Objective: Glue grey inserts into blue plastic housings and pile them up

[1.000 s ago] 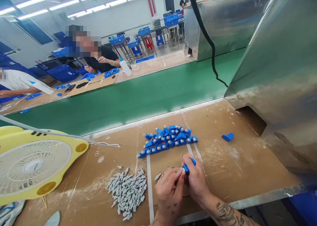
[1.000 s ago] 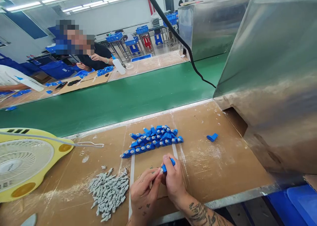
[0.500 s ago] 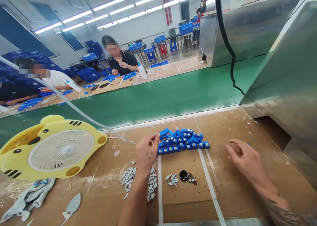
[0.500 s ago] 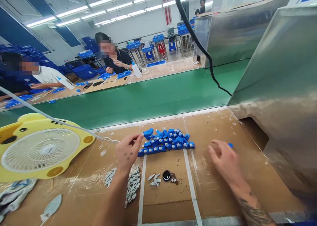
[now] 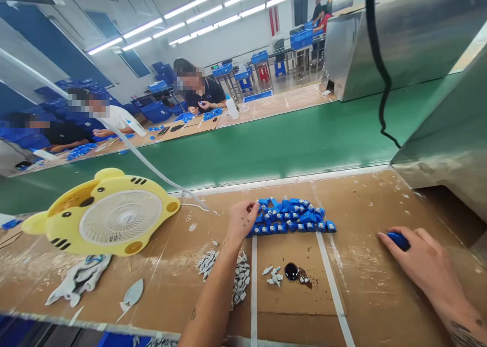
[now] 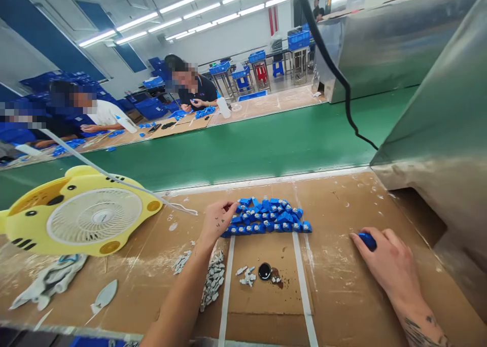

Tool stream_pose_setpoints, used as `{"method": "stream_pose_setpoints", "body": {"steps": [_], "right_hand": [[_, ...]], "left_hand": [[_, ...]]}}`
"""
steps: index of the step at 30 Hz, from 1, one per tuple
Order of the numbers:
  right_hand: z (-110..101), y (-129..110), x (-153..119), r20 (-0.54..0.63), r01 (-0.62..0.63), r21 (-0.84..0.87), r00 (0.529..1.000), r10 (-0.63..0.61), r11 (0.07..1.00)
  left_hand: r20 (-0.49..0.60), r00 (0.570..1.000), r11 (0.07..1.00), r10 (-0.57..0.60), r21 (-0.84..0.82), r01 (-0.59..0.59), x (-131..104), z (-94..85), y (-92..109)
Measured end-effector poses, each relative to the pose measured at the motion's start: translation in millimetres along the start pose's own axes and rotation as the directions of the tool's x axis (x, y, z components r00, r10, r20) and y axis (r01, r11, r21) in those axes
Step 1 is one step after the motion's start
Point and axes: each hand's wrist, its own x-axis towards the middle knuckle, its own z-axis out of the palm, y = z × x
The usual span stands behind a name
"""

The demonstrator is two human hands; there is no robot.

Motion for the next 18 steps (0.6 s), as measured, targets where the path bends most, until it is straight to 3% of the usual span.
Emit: {"method": "stream_pose_setpoints", "body": {"steps": [4, 8, 11, 13, 16, 18], "right_hand": [[1.6, 11.3, -0.8, -0.017, -0.010, -0.069, 1.000, 0.009, 0.998], [1.7, 19.8, -4.3, -0.007, -0.057, -0.186, 0.998, 0.057, 0.981], [-5.5, 9.1, -4.3, 0.022, -0.126, -0.089, 0.991, 0.128, 0.988], [-12.3, -2.6, -2.9, 0.062, -0.145, 0.057, 0.988, 0.142, 0.988], [-18.5, -14.8, -2.4, 0.145, -0.141, 0.269, 0.984, 0.104, 0.953], [-17.3, -16.9, -4.8, 0.197, -0.202, 0.349, 0.970, 0.140, 0.915]], "left_hand": [[-0.034, 0.999, 0.999, -0.030, 0.012, 0.031, -21.6, -22.5, -16.7], [0.022, 0.998, 0.997, -0.059, 0.054, 0.058, -47.3, -58.3, -48.0], [0.094, 0.993, 0.993, -0.077, 0.094, 0.068, -66.0, -75.9, -67.8], [0.144, 0.986, 0.991, -0.088, 0.110, 0.073, -77.2, -76.9, -74.1], [0.199, 0.975, 0.990, -0.099, 0.114, 0.077, -87.6, -66.6, -75.6], [0.214, 0.972, 0.991, -0.103, 0.110, 0.081, -88.6, -59.4, -74.4]]}}
